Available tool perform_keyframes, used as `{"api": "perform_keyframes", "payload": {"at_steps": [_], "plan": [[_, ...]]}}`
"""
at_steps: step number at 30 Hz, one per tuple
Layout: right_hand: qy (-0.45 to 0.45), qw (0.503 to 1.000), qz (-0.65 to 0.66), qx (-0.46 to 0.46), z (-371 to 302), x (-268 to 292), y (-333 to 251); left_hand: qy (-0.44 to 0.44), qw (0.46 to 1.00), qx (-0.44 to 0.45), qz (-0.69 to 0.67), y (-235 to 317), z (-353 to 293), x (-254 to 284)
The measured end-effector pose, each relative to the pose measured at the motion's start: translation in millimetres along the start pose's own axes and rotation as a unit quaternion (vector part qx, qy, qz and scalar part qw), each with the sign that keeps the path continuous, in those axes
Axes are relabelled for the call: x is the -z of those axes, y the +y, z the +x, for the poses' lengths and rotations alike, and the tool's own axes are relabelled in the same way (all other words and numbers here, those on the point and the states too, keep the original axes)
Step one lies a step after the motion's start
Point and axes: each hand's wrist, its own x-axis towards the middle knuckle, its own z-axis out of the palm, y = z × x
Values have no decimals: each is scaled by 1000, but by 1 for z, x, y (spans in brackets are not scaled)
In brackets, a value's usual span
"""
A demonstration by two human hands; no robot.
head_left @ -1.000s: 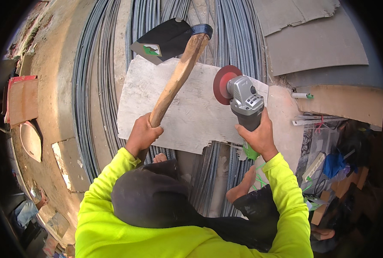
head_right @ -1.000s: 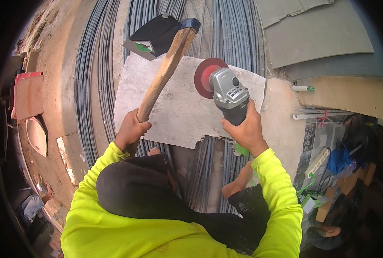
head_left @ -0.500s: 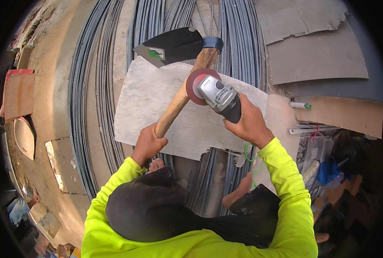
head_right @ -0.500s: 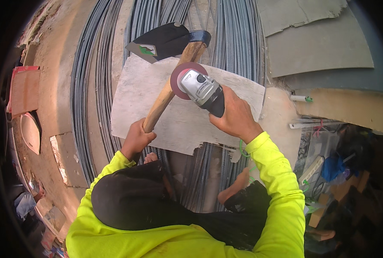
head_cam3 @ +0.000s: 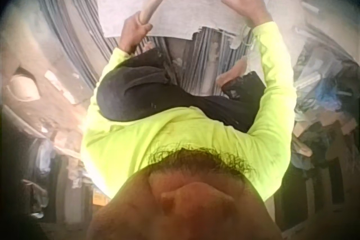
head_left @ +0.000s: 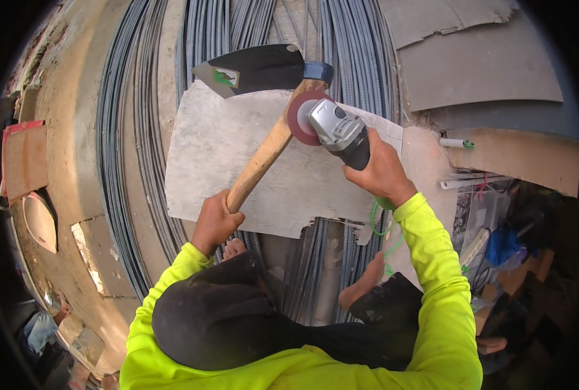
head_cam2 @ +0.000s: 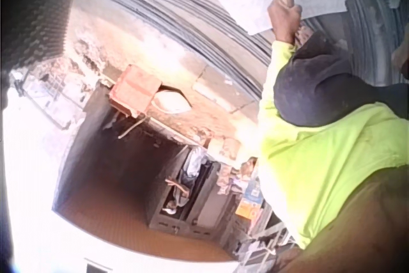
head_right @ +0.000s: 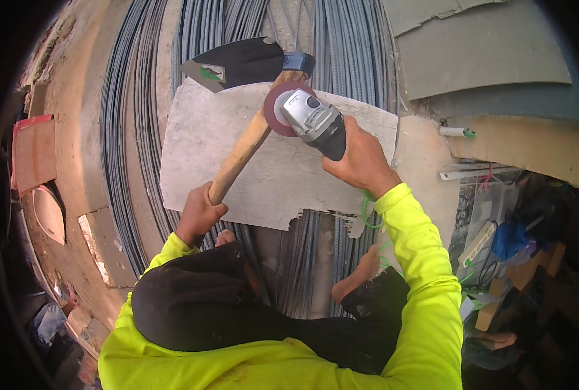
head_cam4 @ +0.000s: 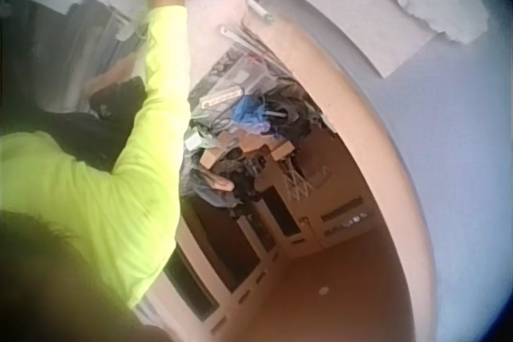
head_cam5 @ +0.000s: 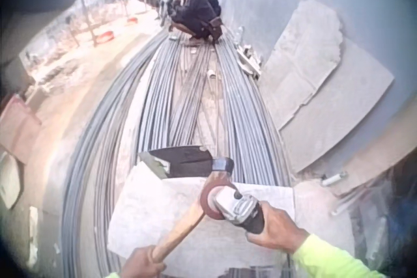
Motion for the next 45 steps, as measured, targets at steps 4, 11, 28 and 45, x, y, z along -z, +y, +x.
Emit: {"api": "perform_keyframes", "payload": {"at_steps": [4, 11, 28, 45], "plan": [[25, 999, 31, -18, -6, -21, 9, 9, 1000, -3, 12, -2, -2, 4], [51, 993, 96, -50, -12, -42, 25, -15, 998, 8, 52, 5, 0, 9], [105, 979, 173, -37, -14, -66, 34, -13, 997, -4, 70, 7, -1, 5], [116, 973, 194, -54, -12, -73, 34, -19, 997, 2, 70, 11, -2, 4]]}}
